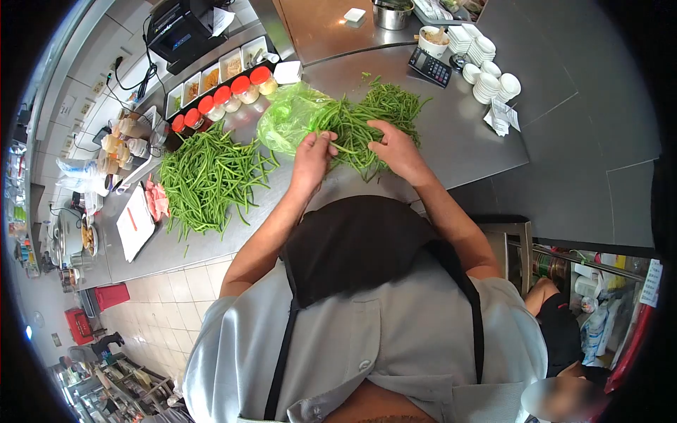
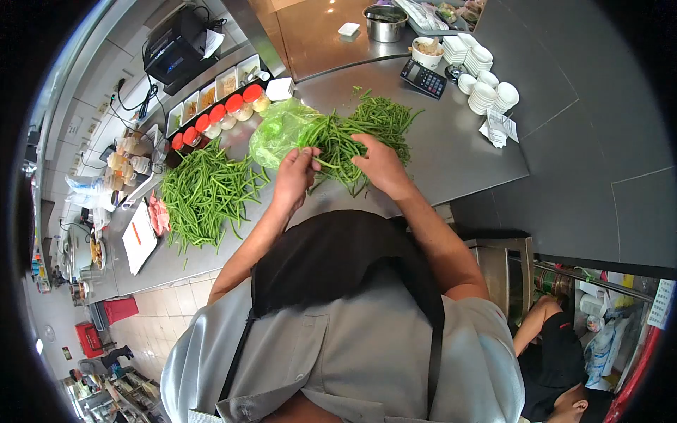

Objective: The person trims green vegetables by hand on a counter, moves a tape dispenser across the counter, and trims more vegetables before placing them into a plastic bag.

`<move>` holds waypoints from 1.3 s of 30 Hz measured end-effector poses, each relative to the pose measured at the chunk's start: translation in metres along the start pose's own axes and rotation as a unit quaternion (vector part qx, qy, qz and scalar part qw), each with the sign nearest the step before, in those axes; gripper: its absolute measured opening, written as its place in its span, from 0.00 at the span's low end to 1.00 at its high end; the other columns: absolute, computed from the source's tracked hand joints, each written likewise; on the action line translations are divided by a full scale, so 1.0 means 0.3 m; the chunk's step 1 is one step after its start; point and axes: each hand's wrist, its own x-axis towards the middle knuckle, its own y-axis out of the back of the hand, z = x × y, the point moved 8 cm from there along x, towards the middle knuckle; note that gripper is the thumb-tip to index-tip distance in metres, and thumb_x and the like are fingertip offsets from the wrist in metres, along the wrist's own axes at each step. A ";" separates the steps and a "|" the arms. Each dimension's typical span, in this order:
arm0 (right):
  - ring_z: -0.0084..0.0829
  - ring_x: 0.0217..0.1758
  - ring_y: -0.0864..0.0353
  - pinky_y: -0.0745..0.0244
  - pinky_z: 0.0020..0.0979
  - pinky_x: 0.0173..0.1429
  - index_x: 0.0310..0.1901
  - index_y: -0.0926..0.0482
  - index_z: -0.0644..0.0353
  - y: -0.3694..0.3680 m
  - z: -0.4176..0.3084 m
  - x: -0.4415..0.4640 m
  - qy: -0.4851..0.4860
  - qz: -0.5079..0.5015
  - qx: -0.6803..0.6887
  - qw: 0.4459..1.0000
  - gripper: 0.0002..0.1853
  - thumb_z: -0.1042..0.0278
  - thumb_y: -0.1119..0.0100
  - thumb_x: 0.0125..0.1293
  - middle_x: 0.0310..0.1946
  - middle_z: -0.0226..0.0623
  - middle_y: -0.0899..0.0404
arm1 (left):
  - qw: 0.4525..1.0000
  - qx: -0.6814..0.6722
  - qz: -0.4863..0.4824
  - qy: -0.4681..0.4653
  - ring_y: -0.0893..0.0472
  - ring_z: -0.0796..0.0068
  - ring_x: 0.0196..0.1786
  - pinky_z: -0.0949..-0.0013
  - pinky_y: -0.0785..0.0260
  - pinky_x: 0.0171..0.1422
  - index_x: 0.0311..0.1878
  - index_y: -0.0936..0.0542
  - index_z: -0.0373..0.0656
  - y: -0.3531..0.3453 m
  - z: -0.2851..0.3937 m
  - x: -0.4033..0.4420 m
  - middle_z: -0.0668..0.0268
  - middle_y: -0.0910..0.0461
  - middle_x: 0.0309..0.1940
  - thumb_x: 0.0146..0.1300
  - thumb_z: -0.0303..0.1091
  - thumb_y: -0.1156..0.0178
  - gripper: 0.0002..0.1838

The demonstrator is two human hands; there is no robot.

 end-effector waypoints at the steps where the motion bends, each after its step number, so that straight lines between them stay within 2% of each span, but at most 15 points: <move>1: 0.38 0.40 0.13 0.19 0.39 0.49 0.51 0.13 0.63 -0.015 0.008 -0.003 0.010 -0.015 -0.003 1.000 0.14 0.63 0.35 0.72 0.40 0.45 0.11 | 1.000 -0.027 0.006 0.012 0.37 0.87 0.20 0.76 0.47 0.23 0.53 0.19 0.43 0.020 -0.010 0.003 0.72 0.21 0.29 0.86 0.41 0.49 0.13; 4: 0.40 0.42 0.12 0.19 0.40 0.51 0.51 0.13 0.63 -0.082 0.001 -0.007 0.081 -0.044 0.070 0.993 0.14 0.62 0.36 0.73 0.42 0.46 0.11 | 0.998 -0.055 0.017 0.021 0.37 0.87 0.20 0.76 0.47 0.23 0.52 0.20 0.44 0.040 -0.024 -0.009 0.72 0.21 0.29 0.86 0.41 0.49 0.13; 7: 0.31 0.48 0.13 0.20 0.34 0.55 0.53 0.13 0.66 -0.085 -0.035 -0.023 0.047 -0.093 0.004 0.995 0.14 0.65 0.38 0.75 0.45 0.42 0.10 | 0.999 -0.024 0.024 -0.004 0.37 0.87 0.21 0.77 0.46 0.24 0.52 0.20 0.44 0.037 -0.015 -0.024 0.73 0.22 0.30 0.86 0.41 0.49 0.13; 10: 0.32 0.46 0.12 0.19 0.35 0.54 0.51 0.13 0.65 -0.086 -0.048 -0.025 0.049 -0.097 -0.010 0.994 0.14 0.64 0.39 0.74 0.43 0.41 0.10 | 0.997 0.049 0.023 -0.061 0.36 0.88 0.23 0.77 0.45 0.26 0.52 0.20 0.44 0.028 0.008 -0.036 0.74 0.21 0.31 0.86 0.41 0.49 0.13; 12: 0.40 0.43 0.11 0.19 0.39 0.51 0.48 0.13 0.65 -0.097 -0.043 -0.024 0.062 -0.085 0.000 0.994 0.14 0.63 0.39 0.72 0.40 0.46 0.10 | 0.987 0.104 0.020 -0.124 0.36 0.89 0.24 0.78 0.44 0.27 0.53 0.19 0.44 0.020 0.022 -0.038 0.74 0.21 0.32 0.86 0.40 0.49 0.12; 13: 0.43 0.42 0.11 0.19 0.40 0.50 0.47 0.13 0.65 -0.100 -0.040 -0.024 0.068 -0.079 0.005 0.995 0.14 0.62 0.39 0.71 0.39 0.49 0.11 | 0.985 0.114 0.019 -0.131 0.36 0.89 0.24 0.78 0.44 0.28 0.53 0.19 0.43 0.015 0.027 -0.041 0.75 0.21 0.33 0.86 0.40 0.48 0.12; 19: 0.44 0.40 0.11 0.19 0.42 0.48 0.46 0.13 0.65 -0.106 -0.043 -0.024 0.063 -0.076 -0.024 0.995 0.13 0.63 0.39 0.70 0.37 0.49 0.11 | 0.982 0.116 -0.003 -0.148 0.36 0.90 0.27 0.77 0.43 0.30 0.53 0.19 0.41 -0.011 0.039 -0.072 0.75 0.21 0.34 0.86 0.39 0.48 0.13; 22: 0.33 0.40 0.14 0.21 0.38 0.47 0.46 0.14 0.65 -0.122 -0.027 -0.026 0.041 -0.085 -0.028 0.995 0.11 0.66 0.40 0.72 0.37 0.42 0.12 | 0.980 0.122 -0.013 -0.159 0.36 0.90 0.26 0.77 0.42 0.30 0.53 0.19 0.40 -0.020 0.056 -0.096 0.75 0.21 0.35 0.86 0.38 0.48 0.13; 24: 0.30 0.39 0.16 0.22 0.36 0.46 0.46 0.15 0.64 -0.139 -0.018 -0.025 0.056 -0.092 -0.012 0.994 0.11 0.67 0.40 0.71 0.36 0.39 0.13 | 0.978 0.124 -0.022 -0.167 0.36 0.90 0.26 0.77 0.43 0.30 0.53 0.19 0.40 -0.025 0.076 -0.115 0.75 0.20 0.36 0.86 0.38 0.48 0.13; 27: 0.31 0.36 0.18 0.23 0.36 0.44 0.45 0.14 0.63 -0.162 -0.017 -0.036 0.067 -0.110 0.047 0.991 0.11 0.65 0.39 0.70 0.33 0.38 0.15 | 0.969 0.161 -0.032 -0.182 0.29 0.86 0.32 0.75 0.34 0.37 0.54 0.19 0.38 -0.029 0.113 -0.152 0.72 0.19 0.38 0.86 0.36 0.48 0.13; 30: 0.29 0.35 0.19 0.24 0.34 0.43 0.45 0.14 0.62 -0.179 -0.027 -0.050 0.053 -0.128 0.073 0.988 0.11 0.63 0.37 0.69 0.31 0.36 0.17 | 0.953 0.193 -0.027 -0.234 0.23 0.79 0.41 0.71 0.28 0.49 0.55 0.19 0.36 -0.024 0.134 -0.177 0.68 0.18 0.41 0.86 0.35 0.48 0.13; 33: 0.29 0.35 0.20 0.24 0.35 0.43 0.45 0.14 0.62 -0.170 -0.063 -0.073 0.031 -0.143 0.059 0.987 0.12 0.62 0.35 0.69 0.31 0.36 0.16 | 0.956 0.207 -0.007 -0.206 0.22 0.74 0.48 0.67 0.27 0.58 0.55 0.20 0.35 0.002 0.131 -0.195 0.65 0.18 0.42 0.85 0.33 0.48 0.12; 36: 0.29 0.35 0.19 0.24 0.36 0.43 0.45 0.14 0.63 -0.181 -0.075 -0.084 0.043 -0.143 0.052 0.987 0.13 0.61 0.34 0.70 0.32 0.38 0.16 | 0.939 0.234 0.012 -0.253 0.20 0.68 0.44 0.64 0.26 0.53 0.53 0.19 0.35 0.012 0.138 -0.209 0.59 0.18 0.40 0.83 0.31 0.45 0.10; 37: 0.30 0.35 0.19 0.24 0.36 0.43 0.45 0.14 0.63 -0.181 -0.080 -0.086 0.054 -0.141 0.051 0.987 0.13 0.61 0.34 0.70 0.31 0.38 0.15 | 0.937 0.243 0.004 -0.250 0.18 0.62 0.45 0.61 0.25 0.54 0.53 0.18 0.35 0.011 0.138 -0.215 0.56 0.18 0.42 0.82 0.31 0.44 0.10; 39: 0.30 0.35 0.18 0.23 0.37 0.44 0.44 0.14 0.63 -0.179 -0.100 -0.095 0.054 -0.169 0.049 0.983 0.13 0.61 0.34 0.70 0.32 0.39 0.15 | 0.924 0.265 0.011 -0.275 0.17 0.60 0.46 0.60 0.25 0.53 0.53 0.18 0.35 0.000 0.159 -0.234 0.55 0.18 0.42 0.82 0.30 0.44 0.09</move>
